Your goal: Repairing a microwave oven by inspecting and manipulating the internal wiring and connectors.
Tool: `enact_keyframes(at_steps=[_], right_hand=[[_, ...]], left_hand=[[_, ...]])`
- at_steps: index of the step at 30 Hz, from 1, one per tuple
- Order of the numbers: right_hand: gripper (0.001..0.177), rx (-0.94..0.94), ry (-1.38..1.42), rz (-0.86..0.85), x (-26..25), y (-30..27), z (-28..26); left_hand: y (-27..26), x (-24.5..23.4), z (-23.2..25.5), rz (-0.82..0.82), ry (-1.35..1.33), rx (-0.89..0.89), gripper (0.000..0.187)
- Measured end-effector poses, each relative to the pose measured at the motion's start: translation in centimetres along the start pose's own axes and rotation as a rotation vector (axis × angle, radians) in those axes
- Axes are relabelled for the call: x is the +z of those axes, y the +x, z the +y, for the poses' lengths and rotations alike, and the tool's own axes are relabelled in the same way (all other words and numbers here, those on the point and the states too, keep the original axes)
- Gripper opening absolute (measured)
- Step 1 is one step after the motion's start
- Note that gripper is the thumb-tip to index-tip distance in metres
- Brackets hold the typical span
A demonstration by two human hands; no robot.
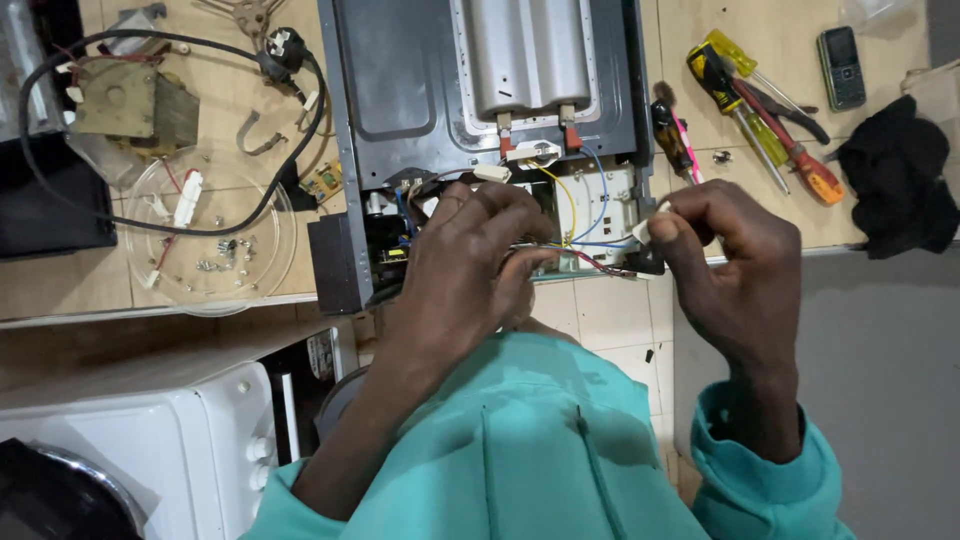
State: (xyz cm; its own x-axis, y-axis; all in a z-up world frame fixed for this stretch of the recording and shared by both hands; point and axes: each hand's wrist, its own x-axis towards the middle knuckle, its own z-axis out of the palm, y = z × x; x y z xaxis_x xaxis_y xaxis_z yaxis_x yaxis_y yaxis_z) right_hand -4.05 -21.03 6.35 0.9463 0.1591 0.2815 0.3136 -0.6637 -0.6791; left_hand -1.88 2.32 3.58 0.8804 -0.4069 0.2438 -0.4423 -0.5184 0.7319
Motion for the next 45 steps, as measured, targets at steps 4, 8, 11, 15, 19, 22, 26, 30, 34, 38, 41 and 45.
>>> enact_keyframes(at_steps=[4,8,11,15,19,22,26,30,34,38,41,45], right_hand=[[0.022,0.213,0.261,0.018,0.8,0.6,-1.1],[0.02,0.298,0.327,0.07,1.3,0.7,-1.4],[0.022,0.286,0.294,0.092,1.5,0.6,-1.5],[0.021,0.237,0.296,0.073,1.7,0.5,-2.0],[0.02,0.161,0.296,0.065,1.8,0.3,-1.9],[0.021,0.137,0.313,0.065,1.8,0.3,-1.9],[0.02,0.136,0.307,0.071,1.9,0.2,-1.9],[0.02,0.139,0.331,0.073,2.0,0.0,-1.7],[0.021,0.129,0.261,0.083,2.0,-0.1,-1.3],[0.02,0.14,0.201,0.09,2.1,0.0,-1.5],[0.024,0.168,0.171,0.111,2.1,-0.1,-1.4],[0.02,0.179,0.246,0.101,2.3,0.0,-1.7]], left_hand=[[-0.5,0.3,-0.7,0.027,-0.017,0.028,0.014],[-1.2,0.2,-0.5,0.071,-0.06,0.042,0.019],[-1.7,0.1,-0.4,0.074,-0.059,0.023,0.032],[-2.7,0.0,-0.9,0.073,-0.072,-0.009,0.051],[-3.2,-0.4,-1.0,0.092,-0.101,-0.006,0.049],[-3.1,-0.5,-1.0,0.092,-0.103,-0.007,0.051],[-3.2,-0.5,-1.1,0.123,-0.09,-0.026,0.052],[-3.3,-0.8,-1.0,0.15,-0.141,-0.048,0.051],[-3.5,-1.0,-1.0,0.145,-0.161,-0.134,0.049],[-3.6,-1.5,-0.7,0.156,-0.157,-0.209,0.038],[-3.5,-1.5,-0.5,0.201,-0.18,-0.247,0.028],[-2.9,-0.9,-0.6,0.272,-0.14,-0.23,0.022]])
